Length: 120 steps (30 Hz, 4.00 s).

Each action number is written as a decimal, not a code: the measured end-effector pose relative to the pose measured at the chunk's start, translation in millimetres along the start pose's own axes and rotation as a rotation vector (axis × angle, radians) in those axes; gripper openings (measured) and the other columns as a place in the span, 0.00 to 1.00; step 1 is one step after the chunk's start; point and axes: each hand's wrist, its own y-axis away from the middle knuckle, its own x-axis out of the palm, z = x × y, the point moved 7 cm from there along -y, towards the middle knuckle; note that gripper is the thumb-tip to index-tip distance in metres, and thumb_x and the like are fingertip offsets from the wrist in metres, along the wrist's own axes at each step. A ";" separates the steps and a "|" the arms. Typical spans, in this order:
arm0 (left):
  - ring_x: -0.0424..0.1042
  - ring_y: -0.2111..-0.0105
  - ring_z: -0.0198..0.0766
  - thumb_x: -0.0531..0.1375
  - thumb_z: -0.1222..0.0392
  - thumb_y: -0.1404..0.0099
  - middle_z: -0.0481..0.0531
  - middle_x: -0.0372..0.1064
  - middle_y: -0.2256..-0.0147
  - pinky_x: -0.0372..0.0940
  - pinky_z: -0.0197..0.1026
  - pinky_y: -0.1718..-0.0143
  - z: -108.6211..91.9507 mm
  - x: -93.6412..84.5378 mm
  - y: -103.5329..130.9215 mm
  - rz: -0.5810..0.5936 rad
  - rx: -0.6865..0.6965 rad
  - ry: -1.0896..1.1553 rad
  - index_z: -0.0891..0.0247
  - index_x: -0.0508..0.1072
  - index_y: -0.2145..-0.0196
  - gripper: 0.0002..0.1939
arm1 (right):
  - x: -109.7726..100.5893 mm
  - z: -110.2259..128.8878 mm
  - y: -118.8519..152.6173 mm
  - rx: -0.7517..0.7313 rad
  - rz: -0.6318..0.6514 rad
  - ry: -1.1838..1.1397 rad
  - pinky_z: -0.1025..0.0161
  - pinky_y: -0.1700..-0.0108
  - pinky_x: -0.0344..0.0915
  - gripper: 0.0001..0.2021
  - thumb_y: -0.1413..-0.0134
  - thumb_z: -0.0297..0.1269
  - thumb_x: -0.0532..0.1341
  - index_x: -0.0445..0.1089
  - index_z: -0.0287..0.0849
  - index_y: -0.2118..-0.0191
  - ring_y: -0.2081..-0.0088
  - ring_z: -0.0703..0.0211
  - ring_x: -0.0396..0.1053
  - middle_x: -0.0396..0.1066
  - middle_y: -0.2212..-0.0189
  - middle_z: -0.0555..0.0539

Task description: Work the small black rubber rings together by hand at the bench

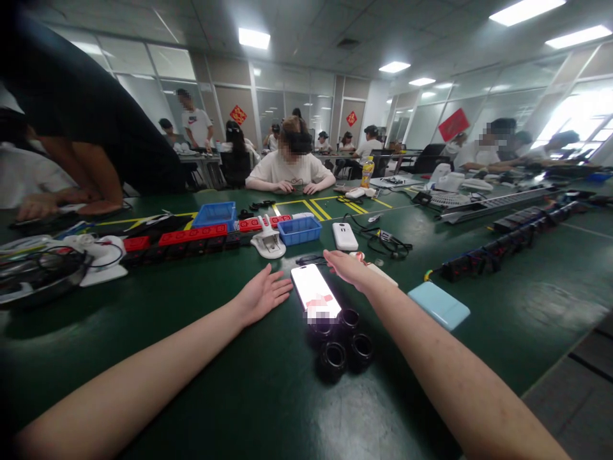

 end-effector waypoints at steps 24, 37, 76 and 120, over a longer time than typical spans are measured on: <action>0.42 0.40 0.36 0.35 0.42 0.35 0.52 0.40 0.39 0.47 0.46 0.42 2.0 27.0 3.8 0.085 0.023 -0.144 0.58 0.40 0.39 0.30 | 23.5 -15.4 5.6 0.159 0.092 -0.145 0.63 0.55 0.62 0.14 0.42 0.41 0.50 0.63 0.36 0.58 0.56 0.59 0.67 0.68 0.56 0.38; 0.42 0.40 0.36 0.37 0.46 0.34 0.55 0.37 0.38 0.45 0.41 0.42 4.7 23.7 7.5 0.025 0.011 -0.067 0.64 0.38 0.39 0.30 | 28.4 -12.0 3.3 0.139 0.116 -0.059 0.63 0.59 0.62 0.12 0.45 0.40 0.51 0.65 0.38 0.62 0.62 0.60 0.67 0.70 0.60 0.42; 0.53 0.43 0.46 0.43 0.50 0.33 0.63 0.45 0.41 0.55 0.48 0.47 13.6 -5.9 11.6 0.025 0.038 0.153 0.67 0.47 0.41 0.27 | -55.5 -11.7 -24.4 0.034 -0.413 0.333 0.67 0.76 0.58 0.25 0.64 0.39 0.60 0.61 0.38 0.55 0.69 0.58 0.66 0.69 0.65 0.43; 0.62 0.51 0.45 0.45 0.54 0.33 0.63 0.61 0.51 0.61 0.45 0.55 8.4 -3.9 19.7 -0.038 0.169 0.015 0.68 0.63 0.53 0.17 | -76.7 -55.1 81.8 -0.289 -0.342 0.793 0.59 0.58 0.61 0.22 0.56 0.45 0.61 0.67 0.40 0.55 0.59 0.51 0.65 0.67 0.58 0.42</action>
